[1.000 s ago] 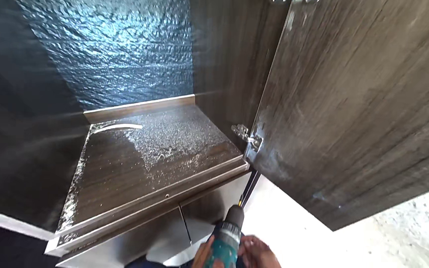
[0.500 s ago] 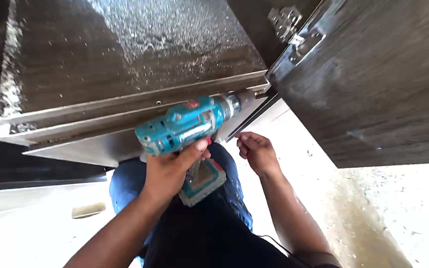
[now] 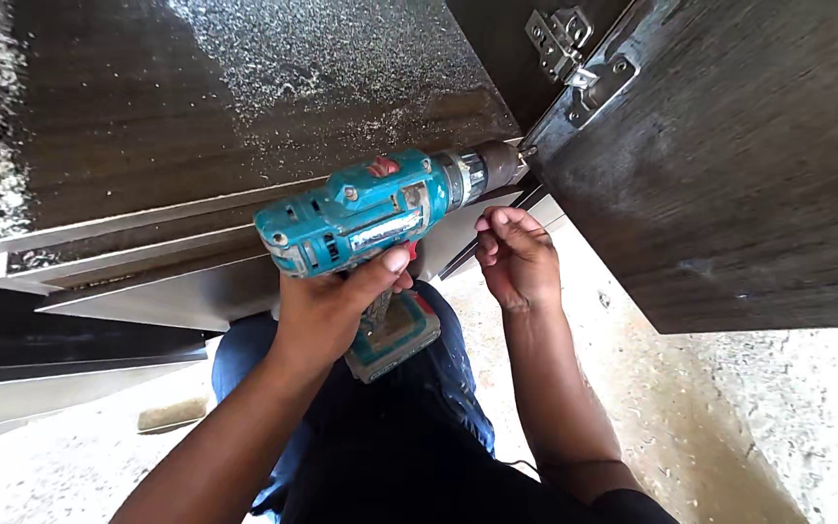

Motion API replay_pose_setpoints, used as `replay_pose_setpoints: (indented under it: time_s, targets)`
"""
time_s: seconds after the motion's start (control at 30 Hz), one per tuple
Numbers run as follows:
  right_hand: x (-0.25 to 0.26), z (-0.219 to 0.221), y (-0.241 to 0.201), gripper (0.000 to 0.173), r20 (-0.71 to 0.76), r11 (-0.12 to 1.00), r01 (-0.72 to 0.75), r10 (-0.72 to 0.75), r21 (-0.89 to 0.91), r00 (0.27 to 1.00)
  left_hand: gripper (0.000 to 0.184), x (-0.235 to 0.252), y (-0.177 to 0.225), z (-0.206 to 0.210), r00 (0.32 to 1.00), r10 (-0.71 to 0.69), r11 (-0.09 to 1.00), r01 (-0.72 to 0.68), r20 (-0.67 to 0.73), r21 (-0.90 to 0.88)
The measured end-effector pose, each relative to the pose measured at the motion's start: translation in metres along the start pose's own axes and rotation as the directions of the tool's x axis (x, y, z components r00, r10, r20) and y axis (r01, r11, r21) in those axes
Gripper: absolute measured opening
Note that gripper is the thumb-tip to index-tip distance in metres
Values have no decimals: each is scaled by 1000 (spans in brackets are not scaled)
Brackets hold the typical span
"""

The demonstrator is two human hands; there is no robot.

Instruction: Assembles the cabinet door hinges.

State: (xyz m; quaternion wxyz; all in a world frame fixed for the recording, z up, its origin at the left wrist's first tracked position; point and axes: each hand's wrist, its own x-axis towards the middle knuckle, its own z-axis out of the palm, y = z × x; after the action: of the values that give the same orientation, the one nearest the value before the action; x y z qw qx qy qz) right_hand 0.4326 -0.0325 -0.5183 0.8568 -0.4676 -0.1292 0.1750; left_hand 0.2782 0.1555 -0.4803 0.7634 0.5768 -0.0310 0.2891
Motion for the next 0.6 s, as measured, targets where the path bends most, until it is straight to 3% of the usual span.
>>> replay_pose_setpoints:
  time_s: [0.27,0.43,0.6]
  targets:
    - [48,31,-16,23,-44,969,166,-160,181,986,42,19,-6,5,1000,-8,992,5,-22,-128]
    - [74,56,-25,30,-27,895,178,-184,409,983,29,40,-7,10,998,-38,989,30,-50,-146]
    - [92,70,-31,32,-72,842,187,-175,507,982,25,60,-2,10,997,-55,985,47,-45,-164]
